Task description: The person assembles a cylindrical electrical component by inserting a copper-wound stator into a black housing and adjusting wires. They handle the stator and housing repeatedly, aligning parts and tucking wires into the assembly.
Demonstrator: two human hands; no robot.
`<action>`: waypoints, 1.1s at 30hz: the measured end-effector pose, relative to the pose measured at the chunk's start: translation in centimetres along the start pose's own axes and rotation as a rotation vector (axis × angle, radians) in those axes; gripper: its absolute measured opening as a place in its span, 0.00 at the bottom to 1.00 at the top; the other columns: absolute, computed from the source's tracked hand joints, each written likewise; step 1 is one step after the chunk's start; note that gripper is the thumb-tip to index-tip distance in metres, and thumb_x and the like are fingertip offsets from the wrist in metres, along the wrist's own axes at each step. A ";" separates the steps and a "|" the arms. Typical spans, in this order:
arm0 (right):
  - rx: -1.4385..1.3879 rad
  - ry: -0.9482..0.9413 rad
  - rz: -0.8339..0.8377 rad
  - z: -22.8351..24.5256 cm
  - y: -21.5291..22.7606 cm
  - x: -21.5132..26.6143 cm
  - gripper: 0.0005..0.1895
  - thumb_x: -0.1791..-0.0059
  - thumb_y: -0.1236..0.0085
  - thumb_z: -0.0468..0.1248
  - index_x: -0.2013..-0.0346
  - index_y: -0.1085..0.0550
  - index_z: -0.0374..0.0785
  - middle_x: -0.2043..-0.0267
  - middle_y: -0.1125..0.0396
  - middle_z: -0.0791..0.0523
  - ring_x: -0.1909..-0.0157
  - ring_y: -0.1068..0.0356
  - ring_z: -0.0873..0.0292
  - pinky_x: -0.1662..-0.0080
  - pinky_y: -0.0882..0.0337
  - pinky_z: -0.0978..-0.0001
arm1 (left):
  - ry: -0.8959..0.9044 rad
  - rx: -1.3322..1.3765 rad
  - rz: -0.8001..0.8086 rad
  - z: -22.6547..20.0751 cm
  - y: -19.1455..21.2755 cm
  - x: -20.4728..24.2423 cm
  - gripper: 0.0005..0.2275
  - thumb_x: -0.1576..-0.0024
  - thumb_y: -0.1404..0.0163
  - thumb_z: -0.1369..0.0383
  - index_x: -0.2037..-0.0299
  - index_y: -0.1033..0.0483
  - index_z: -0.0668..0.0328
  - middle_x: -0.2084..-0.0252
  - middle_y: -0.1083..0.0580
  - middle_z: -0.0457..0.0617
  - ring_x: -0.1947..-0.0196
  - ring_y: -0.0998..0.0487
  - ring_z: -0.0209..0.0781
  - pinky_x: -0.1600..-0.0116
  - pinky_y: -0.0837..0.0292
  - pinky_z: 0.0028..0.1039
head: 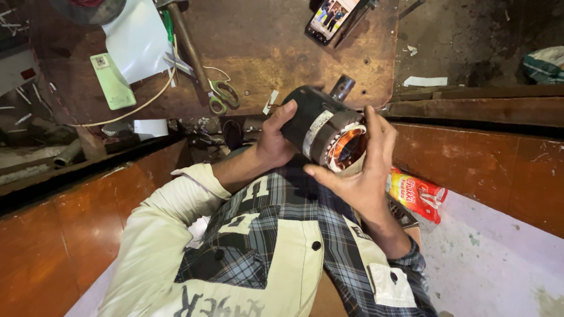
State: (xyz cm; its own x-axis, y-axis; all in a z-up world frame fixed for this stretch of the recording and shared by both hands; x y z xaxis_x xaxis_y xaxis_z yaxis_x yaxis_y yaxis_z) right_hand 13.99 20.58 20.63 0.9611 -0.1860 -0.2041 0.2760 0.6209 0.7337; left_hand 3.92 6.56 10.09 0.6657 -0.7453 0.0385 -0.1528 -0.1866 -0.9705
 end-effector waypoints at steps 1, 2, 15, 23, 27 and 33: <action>0.015 -0.005 0.034 0.1 0.2 0.0 0.69 0.68 0.16 0.52 0.26 0.48 0.29 0.33 0.48 0.42 0.31 0.41 0.41 0.33 0.33 0.51 | 0.010 0.009 0.010 0.0 0.1 -0.1 0.33 0.37 0.48 0.53 0.28 0.43 0.64 0.36 0.29 0.59 0.34 0.27 0.51 0.26 0.34 0.44; 0.016 -0.014 0.049 0.2 0.4 0.1 0.69 0.68 0.16 0.53 0.26 0.49 0.28 0.33 0.49 0.41 0.31 0.42 0.41 0.33 0.34 0.51 | 0.021 0.021 0.017 0.2 0.2 -0.2 0.32 0.37 0.48 0.53 0.28 0.42 0.63 0.36 0.29 0.59 0.35 0.27 0.52 0.27 0.33 0.45; 0.083 0.076 -0.047 0.2 -0.6 0.0 0.61 0.67 0.15 0.51 0.31 0.41 0.29 0.34 0.43 0.41 0.32 0.40 0.40 0.32 0.37 0.47 | 0.093 0.113 0.016 0.2 0.7 -0.5 0.29 0.39 0.47 0.49 0.37 0.33 0.63 0.40 0.27 0.60 0.38 0.24 0.53 0.28 0.30 0.47; 0.081 0.083 -0.072 -0.1 -1.1 -0.1 0.62 0.68 0.13 0.52 0.31 0.40 0.30 0.37 0.43 0.44 0.35 0.38 0.42 0.35 0.34 0.49 | 0.128 0.098 -0.011 -0.1 0.5 -0.5 0.29 0.39 0.48 0.49 0.36 0.32 0.64 0.40 0.26 0.60 0.40 0.23 0.52 0.29 0.30 0.47; 0.012 0.049 0.014 -0.7 -0.2 -0.4 0.64 0.66 0.14 0.50 0.27 0.43 0.30 0.35 0.44 0.44 0.32 0.40 0.43 0.32 0.36 0.52 | 0.125 0.090 0.013 0.1 0.2 -0.4 0.27 0.38 0.50 0.48 0.38 0.31 0.63 0.40 0.25 0.60 0.39 0.23 0.51 0.28 0.30 0.46; -0.079 0.021 0.086 -2.4 -0.1 -1.7 0.66 0.68 0.15 0.48 0.25 0.45 0.28 0.30 0.43 0.42 0.29 0.39 0.44 0.29 0.36 0.53 | 0.046 0.039 -0.104 0.0 0.3 -0.2 0.24 0.35 0.52 0.52 0.37 0.29 0.63 0.41 0.24 0.55 0.40 0.23 0.47 0.30 0.30 0.43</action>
State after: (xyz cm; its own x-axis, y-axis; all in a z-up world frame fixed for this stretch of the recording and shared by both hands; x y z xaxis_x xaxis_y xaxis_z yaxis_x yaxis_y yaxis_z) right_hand 12.39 22.68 19.37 0.9810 -0.1141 -0.1570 0.1918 0.6920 0.6959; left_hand 3.72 6.67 9.78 0.6423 -0.7518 0.1490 -0.0557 -0.2397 -0.9693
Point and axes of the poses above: each hand's wrist, its own x-axis away from the middle knuckle, its own y-axis out of the back of the hand, z = x × y, the point moved 1 cm from there along -x, towards the middle knuckle
